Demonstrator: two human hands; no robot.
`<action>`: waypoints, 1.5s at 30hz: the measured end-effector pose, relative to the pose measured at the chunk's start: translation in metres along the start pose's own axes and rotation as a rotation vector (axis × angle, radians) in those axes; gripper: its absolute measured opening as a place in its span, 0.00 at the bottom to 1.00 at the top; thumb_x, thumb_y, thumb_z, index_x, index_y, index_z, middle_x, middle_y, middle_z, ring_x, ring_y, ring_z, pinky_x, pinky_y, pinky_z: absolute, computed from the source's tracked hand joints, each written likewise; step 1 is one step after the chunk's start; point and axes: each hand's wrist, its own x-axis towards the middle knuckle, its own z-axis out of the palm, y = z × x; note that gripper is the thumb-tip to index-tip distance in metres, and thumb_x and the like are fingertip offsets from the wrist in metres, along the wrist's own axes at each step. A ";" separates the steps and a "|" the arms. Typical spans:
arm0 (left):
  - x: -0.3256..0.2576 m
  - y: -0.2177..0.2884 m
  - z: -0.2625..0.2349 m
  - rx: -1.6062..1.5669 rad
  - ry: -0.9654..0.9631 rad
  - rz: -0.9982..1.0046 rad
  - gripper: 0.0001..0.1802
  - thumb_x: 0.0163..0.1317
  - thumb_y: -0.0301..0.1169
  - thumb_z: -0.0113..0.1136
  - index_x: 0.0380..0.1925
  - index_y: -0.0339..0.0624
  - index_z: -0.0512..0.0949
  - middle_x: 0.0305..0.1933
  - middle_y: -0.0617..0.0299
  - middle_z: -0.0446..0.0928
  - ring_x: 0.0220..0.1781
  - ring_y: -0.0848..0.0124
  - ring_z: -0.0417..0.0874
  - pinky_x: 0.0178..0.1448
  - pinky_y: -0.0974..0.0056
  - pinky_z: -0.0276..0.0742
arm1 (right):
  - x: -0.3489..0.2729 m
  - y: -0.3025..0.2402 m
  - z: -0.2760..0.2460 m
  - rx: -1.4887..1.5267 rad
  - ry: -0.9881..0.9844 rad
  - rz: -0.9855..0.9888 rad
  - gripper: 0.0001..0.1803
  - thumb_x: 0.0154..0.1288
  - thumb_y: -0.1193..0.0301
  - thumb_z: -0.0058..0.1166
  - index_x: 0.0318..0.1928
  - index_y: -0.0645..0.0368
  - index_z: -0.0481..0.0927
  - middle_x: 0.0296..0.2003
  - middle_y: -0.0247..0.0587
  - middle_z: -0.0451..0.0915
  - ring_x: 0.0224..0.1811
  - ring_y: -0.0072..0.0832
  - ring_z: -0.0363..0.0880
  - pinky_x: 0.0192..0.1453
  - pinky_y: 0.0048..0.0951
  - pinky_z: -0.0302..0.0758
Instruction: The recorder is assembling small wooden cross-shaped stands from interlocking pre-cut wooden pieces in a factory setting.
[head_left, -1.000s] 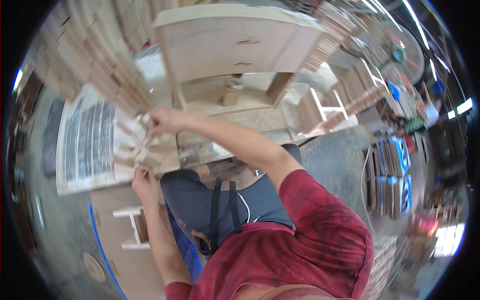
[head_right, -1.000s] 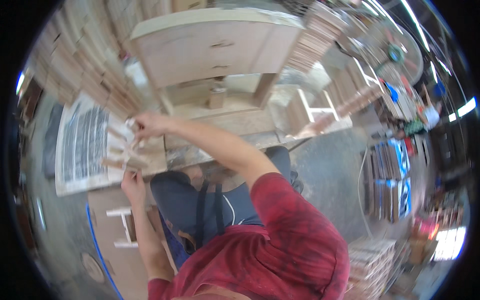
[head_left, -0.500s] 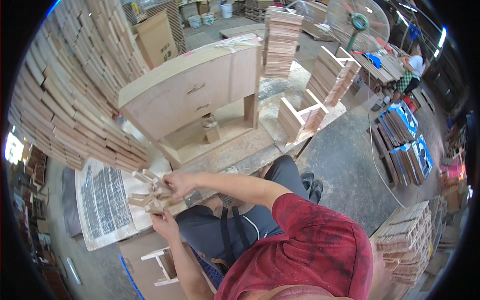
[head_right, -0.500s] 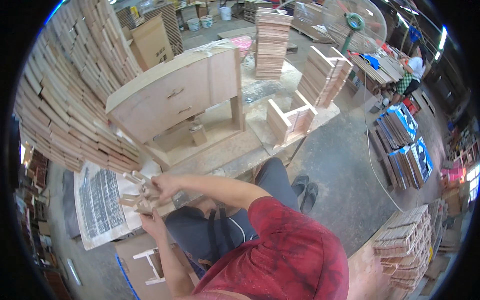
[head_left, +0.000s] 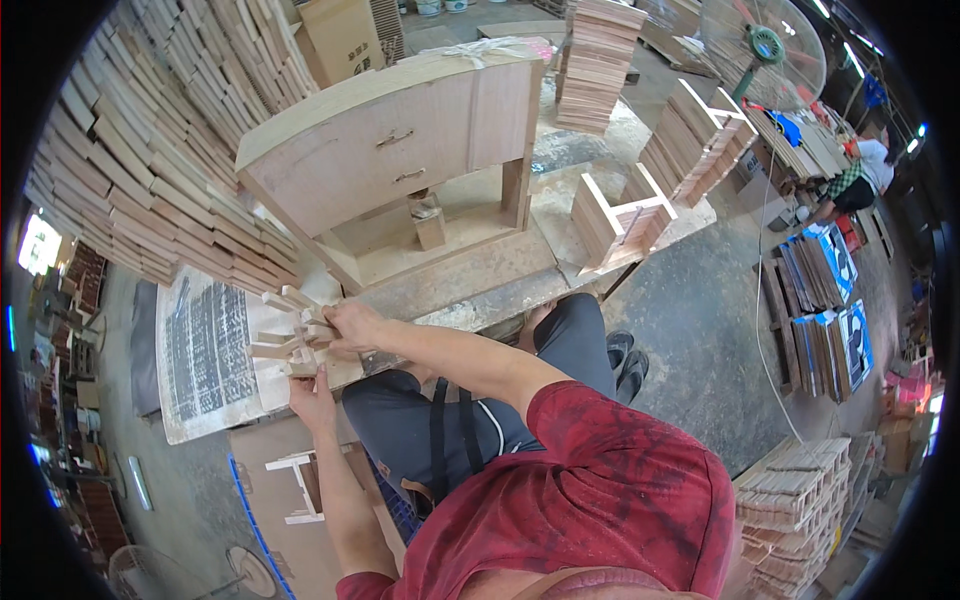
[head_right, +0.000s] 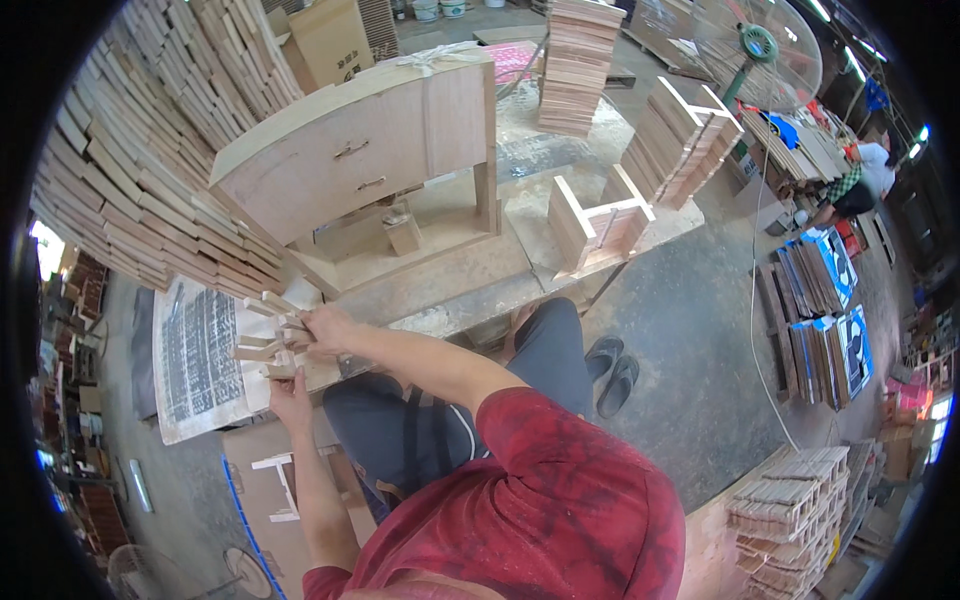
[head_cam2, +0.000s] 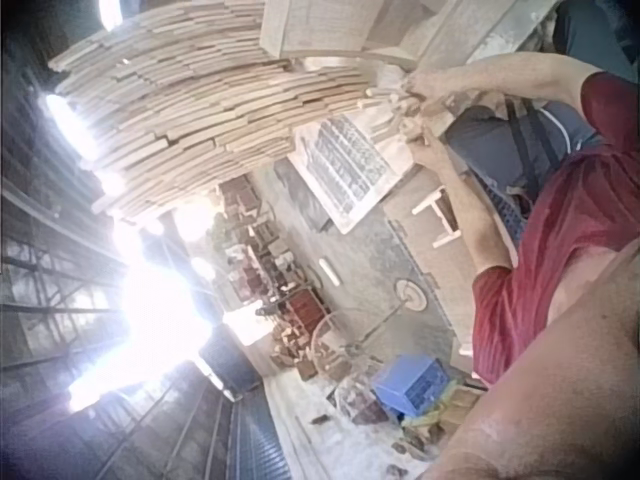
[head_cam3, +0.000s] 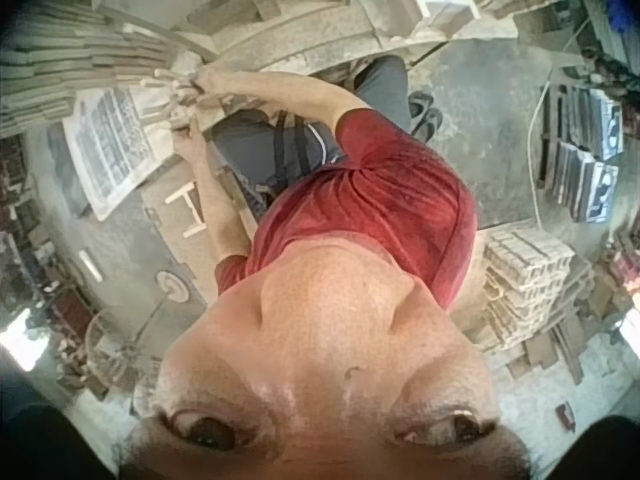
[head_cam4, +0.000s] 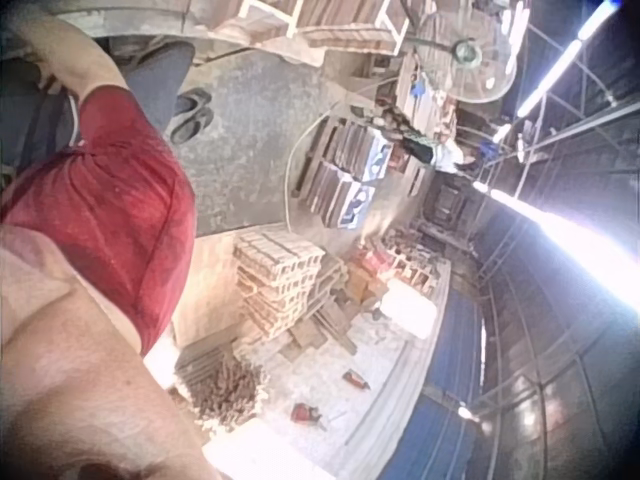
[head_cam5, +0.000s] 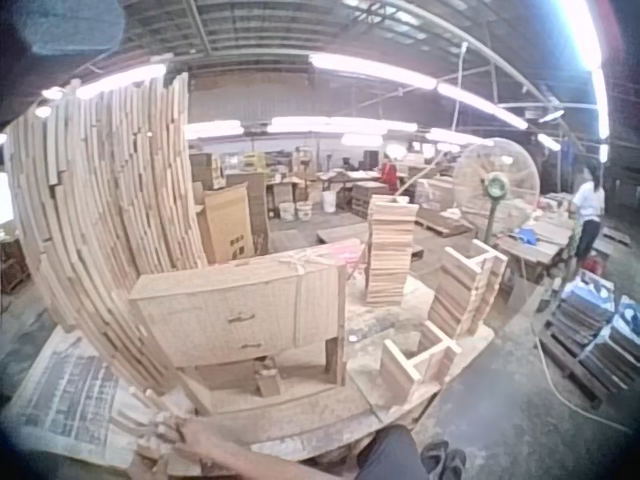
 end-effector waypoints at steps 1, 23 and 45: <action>0.000 0.003 0.002 -0.037 0.010 -0.001 0.22 0.67 0.24 0.67 0.58 0.28 0.73 0.54 0.49 0.82 0.54 0.66 0.84 0.59 0.61 0.80 | 0.000 0.000 -0.002 0.008 -0.074 0.046 0.31 0.55 0.53 0.69 0.49 0.63 0.75 0.37 0.58 0.83 0.48 0.54 0.81 0.53 0.50 0.77; 0.002 -0.003 0.012 0.151 0.070 0.016 0.23 0.68 0.27 0.67 0.58 0.25 0.72 0.50 0.46 0.82 0.47 0.62 0.88 0.52 0.59 0.85 | 0.002 0.017 0.020 -0.122 0.068 0.072 0.19 0.55 0.63 0.65 0.46 0.57 0.85 0.37 0.57 0.86 0.43 0.52 0.87 0.48 0.49 0.83; -0.005 0.020 0.020 0.352 0.262 0.010 0.22 0.57 0.37 0.75 0.44 0.32 0.80 0.38 0.45 0.85 0.44 0.52 0.88 0.49 0.54 0.82 | 0.000 0.019 0.002 -0.234 -0.130 -0.012 0.29 0.59 0.53 0.65 0.50 0.65 0.82 0.44 0.57 0.85 0.51 0.52 0.82 0.57 0.48 0.79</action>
